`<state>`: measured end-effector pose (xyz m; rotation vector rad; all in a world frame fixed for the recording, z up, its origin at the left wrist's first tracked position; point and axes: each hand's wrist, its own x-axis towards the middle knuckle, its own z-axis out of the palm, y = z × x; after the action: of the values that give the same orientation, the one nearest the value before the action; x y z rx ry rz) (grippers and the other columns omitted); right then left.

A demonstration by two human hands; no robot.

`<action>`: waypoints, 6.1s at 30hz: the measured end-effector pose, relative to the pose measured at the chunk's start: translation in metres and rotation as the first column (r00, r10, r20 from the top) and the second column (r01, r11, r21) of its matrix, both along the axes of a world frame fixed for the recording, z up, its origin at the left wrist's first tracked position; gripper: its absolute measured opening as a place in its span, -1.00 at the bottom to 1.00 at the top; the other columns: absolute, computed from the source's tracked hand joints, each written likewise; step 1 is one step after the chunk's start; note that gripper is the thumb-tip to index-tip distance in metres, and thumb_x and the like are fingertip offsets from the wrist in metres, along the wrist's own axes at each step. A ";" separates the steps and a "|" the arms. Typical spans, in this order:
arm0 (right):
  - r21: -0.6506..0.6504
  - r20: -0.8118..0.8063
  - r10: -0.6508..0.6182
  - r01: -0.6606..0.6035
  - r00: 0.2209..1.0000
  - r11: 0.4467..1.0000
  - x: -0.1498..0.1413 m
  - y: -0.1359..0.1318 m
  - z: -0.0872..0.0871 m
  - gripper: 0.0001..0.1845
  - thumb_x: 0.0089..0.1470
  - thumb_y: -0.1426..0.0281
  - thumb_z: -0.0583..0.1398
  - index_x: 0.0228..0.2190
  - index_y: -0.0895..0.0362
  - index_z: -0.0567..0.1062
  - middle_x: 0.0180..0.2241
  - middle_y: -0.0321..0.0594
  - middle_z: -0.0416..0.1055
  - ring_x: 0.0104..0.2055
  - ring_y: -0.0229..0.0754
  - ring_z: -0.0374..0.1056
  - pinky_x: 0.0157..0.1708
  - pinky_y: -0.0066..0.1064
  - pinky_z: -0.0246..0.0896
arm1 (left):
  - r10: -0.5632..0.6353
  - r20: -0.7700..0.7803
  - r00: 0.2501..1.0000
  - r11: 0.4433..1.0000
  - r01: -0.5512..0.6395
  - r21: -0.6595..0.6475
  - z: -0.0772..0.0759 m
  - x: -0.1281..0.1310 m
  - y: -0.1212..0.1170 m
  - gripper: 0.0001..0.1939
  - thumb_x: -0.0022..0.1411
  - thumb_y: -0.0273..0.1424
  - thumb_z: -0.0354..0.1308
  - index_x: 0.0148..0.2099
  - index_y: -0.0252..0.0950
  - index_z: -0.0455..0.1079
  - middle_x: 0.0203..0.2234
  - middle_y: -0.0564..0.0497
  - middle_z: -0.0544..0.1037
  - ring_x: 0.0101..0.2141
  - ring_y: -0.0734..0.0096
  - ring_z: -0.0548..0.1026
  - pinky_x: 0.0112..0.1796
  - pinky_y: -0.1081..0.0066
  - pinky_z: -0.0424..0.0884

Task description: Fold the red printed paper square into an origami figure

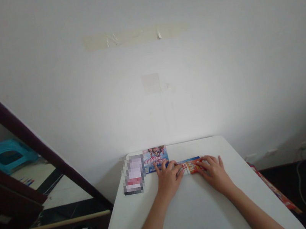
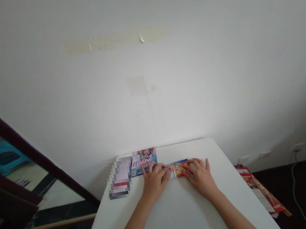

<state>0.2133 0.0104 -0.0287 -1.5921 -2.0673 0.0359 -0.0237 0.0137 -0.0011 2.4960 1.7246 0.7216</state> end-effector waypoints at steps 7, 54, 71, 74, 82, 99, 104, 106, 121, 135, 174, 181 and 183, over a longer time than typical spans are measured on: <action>0.007 0.064 0.011 -0.011 0.998 1.000 -0.002 -0.002 0.002 -0.65 0.24 0.18 0.08 0.05 -0.24 0.43 0.06 -0.20 0.36 0.16 0.00 0.20 0.23 0.34 -0.18 | 0.002 -0.015 1.000 0.999 -0.001 0.043 -0.005 -0.001 0.002 -0.70 0.38 -0.12 -0.02 0.05 0.17 0.45 0.04 0.13 0.50 0.14 0.04 0.23 0.18 -0.44 -0.29; 0.052 0.111 -0.074 0.068 0.991 0.996 -0.004 0.003 -0.007 -0.59 0.29 0.11 0.00 0.10 -0.22 0.39 0.02 -0.16 0.34 0.09 0.00 0.25 0.21 0.30 -0.07 | 0.036 -0.030 0.999 0.999 -0.035 0.040 -0.005 0.004 0.008 -0.68 0.41 -0.17 -0.08 0.04 0.11 0.47 -0.01 0.08 0.51 0.05 0.09 0.29 0.17 -0.43 -0.20; 0.030 0.119 -0.071 0.068 0.990 0.997 -0.005 0.003 -0.006 -0.59 0.30 0.14 -0.03 0.12 -0.22 0.36 0.06 -0.15 0.33 0.13 0.01 0.21 0.21 0.30 -0.07 | 0.023 -0.021 1.000 0.999 -0.023 0.030 -0.005 0.003 0.009 -0.66 0.42 -0.15 -0.11 0.05 0.10 0.46 -0.01 0.09 0.51 0.04 0.11 0.28 0.16 -0.44 -0.18; 0.030 0.124 -0.073 0.070 0.990 0.997 -0.005 0.003 -0.006 -0.58 0.30 0.15 -0.03 0.13 -0.22 0.36 0.07 -0.15 0.33 0.13 0.02 0.21 0.20 0.30 -0.07 | 0.031 -0.030 0.999 0.999 -0.029 0.042 -0.005 0.004 0.009 -0.67 0.42 -0.15 -0.10 0.06 0.10 0.45 -0.01 0.08 0.51 0.05 0.11 0.28 0.17 -0.40 -0.16; 0.019 0.121 -0.075 0.073 0.990 0.997 -0.006 0.002 -0.005 -0.57 0.31 0.14 -0.05 0.14 -0.22 0.34 0.07 -0.14 0.33 0.13 0.03 0.21 0.20 0.32 -0.10 | 0.041 -0.053 0.998 0.998 -0.038 0.052 -0.005 0.004 0.009 -0.69 0.40 -0.17 -0.05 0.06 0.12 0.45 -0.01 0.08 0.50 0.03 0.13 0.31 0.18 -0.35 -0.12; 0.077 0.068 -0.115 0.110 0.991 0.991 -0.001 0.002 -0.004 -0.59 0.29 0.15 -0.01 0.04 -0.04 0.44 -0.11 -0.14 0.45 0.01 -0.04 0.32 0.26 0.23 -0.16 | 0.041 -0.049 0.998 0.998 -0.039 0.044 -0.004 0.004 0.007 -0.68 0.40 -0.17 -0.06 0.08 0.11 0.44 -0.01 0.06 0.50 0.05 0.11 0.29 0.19 -0.39 -0.19; 0.068 0.051 -0.114 0.110 0.992 0.992 0.001 0.000 -0.003 -0.64 0.27 0.16 0.03 -0.02 -0.06 0.49 -0.21 -0.19 0.47 -0.05 -0.07 0.35 0.26 0.22 -0.19 | 0.033 -0.038 0.999 0.998 -0.031 0.051 -0.003 0.004 0.005 -0.67 0.40 -0.18 -0.05 0.12 0.13 0.40 -0.01 0.06 0.51 0.05 0.10 0.29 0.19 -0.39 -0.21; 0.053 0.054 -0.120 0.117 0.991 0.992 0.000 -0.001 -0.002 -0.65 0.27 0.16 0.04 -0.03 -0.06 0.50 -0.22 -0.19 0.48 -0.06 -0.06 0.34 0.25 0.23 -0.20 | 0.031 -0.030 0.999 0.999 -0.030 0.043 -0.003 0.004 0.005 -0.65 0.40 -0.18 -0.05 0.17 0.16 0.35 -0.02 0.06 0.51 0.05 0.10 0.29 0.18 -0.41 -0.23; 0.025 0.087 -0.152 0.151 0.985 0.988 -0.006 -0.006 0.005 -0.69 0.27 0.21 0.06 -0.05 -0.11 0.53 -0.25 -0.19 0.46 -0.07 -0.06 0.32 0.24 0.31 -0.31 | 0.021 -0.070 0.997 1.000 -0.020 0.025 0.000 0.006 0.005 -0.69 0.41 -0.19 -0.06 0.06 0.18 0.44 0.01 0.07 0.45 0.05 0.13 0.26 0.16 -0.44 -0.25; 0.009 0.069 -0.162 0.162 0.984 0.987 -0.008 -0.009 0.012 -0.71 0.26 0.23 0.08 -0.09 -0.10 0.56 -0.23 -0.20 0.49 -0.06 -0.10 0.34 0.27 0.28 -0.38 | -0.001 -0.055 0.998 1.000 0.002 0.027 -0.001 0.005 0.007 -0.68 0.41 -0.17 -0.08 0.07 0.23 0.43 0.00 0.09 0.45 0.06 0.12 0.24 0.16 -0.46 -0.27; -0.006 0.076 -0.167 0.168 0.983 0.986 -0.010 -0.012 0.016 -0.71 0.26 0.23 0.08 -0.11 -0.11 0.57 -0.22 -0.20 0.48 -0.06 -0.10 0.33 0.27 0.28 -0.43 | 0.017 -0.062 0.998 1.000 -0.016 0.010 0.003 0.005 0.005 -0.70 0.39 -0.16 -0.03 0.07 0.26 0.43 0.01 0.08 0.44 0.08 0.10 0.24 0.16 -0.46 -0.29; -0.001 0.082 -0.168 0.168 0.982 0.986 -0.010 -0.012 0.015 -0.71 0.26 0.23 0.09 -0.11 -0.11 0.56 -0.23 -0.21 0.48 -0.06 -0.11 0.34 0.28 0.28 -0.44 | 0.027 -0.081 0.996 0.999 -0.025 0.022 0.004 0.005 0.004 -0.71 0.38 -0.16 0.00 0.06 0.26 0.43 0.01 0.07 0.44 0.08 0.12 0.25 0.18 -0.43 -0.27; 0.001 0.086 -0.171 0.171 0.982 0.985 -0.010 -0.011 0.015 -0.71 0.26 0.24 0.08 -0.10 -0.11 0.56 -0.23 -0.21 0.48 -0.06 -0.11 0.34 0.27 0.29 -0.43 | 0.028 -0.083 0.996 0.999 -0.026 0.028 0.004 0.005 0.005 -0.71 0.38 -0.16 -0.01 0.06 0.26 0.44 0.00 0.07 0.45 0.08 0.11 0.25 0.17 -0.44 -0.27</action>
<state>0.2037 -0.0009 -0.0140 -1.7983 -1.9868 -0.0887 -0.0183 0.0183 0.0025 2.5607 1.7901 0.6550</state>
